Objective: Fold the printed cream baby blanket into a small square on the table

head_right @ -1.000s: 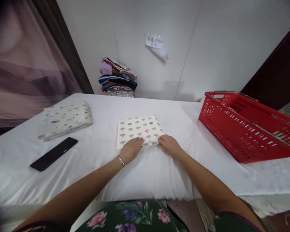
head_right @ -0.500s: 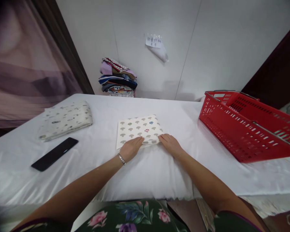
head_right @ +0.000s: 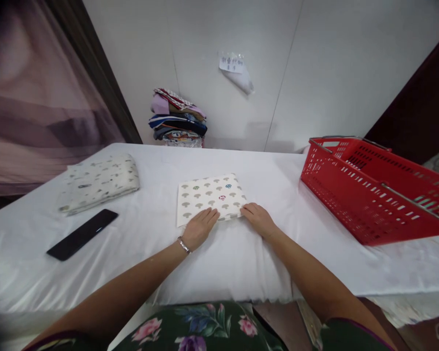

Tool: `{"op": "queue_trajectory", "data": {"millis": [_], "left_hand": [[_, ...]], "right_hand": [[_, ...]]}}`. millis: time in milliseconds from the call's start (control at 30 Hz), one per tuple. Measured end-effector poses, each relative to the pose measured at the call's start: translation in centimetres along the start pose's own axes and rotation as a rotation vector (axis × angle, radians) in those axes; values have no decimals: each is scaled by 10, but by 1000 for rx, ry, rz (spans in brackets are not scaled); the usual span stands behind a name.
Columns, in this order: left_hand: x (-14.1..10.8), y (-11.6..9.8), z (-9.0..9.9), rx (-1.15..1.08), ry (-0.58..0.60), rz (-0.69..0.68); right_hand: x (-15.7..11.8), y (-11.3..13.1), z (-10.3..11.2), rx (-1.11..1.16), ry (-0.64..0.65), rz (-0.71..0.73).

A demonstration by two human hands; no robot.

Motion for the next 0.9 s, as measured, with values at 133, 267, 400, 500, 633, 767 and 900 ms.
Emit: {"op": "queue_trajectory", "data": {"millis": [133, 267, 400, 500, 633, 767, 900], "left_hand": [[-1, 2, 7, -10, -1, 18], [-10, 11, 12, 3, -7, 78], [-20, 18, 8, -13, 14, 100], [-22, 20, 5, -21, 22, 116], [-20, 19, 6, 3, 32, 115], [-20, 17, 6, 27, 44, 110], [-20, 18, 6, 0, 31, 121]], "right_hand": [[1, -1, 2, 5, 2, -19], [3, -1, 3, 20, 11, -49], [5, 1, 4, 42, 9, -53], [5, 0, 2, 53, 13, -72], [1, 1, 5, 70, 6, -113], [10, 10, 17, 125, 16, -133], [47, 19, 17, 185, 100, -107]]}}
Point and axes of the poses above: each hand's wrist, its own x-axis towards the middle knuckle, its own z-axis out of the back of the hand, y = z × x, the point moved 8 cm from there along x, towards the middle knuckle, and after that the axes turned 10 degrees about -x, right-handed, at the moved point
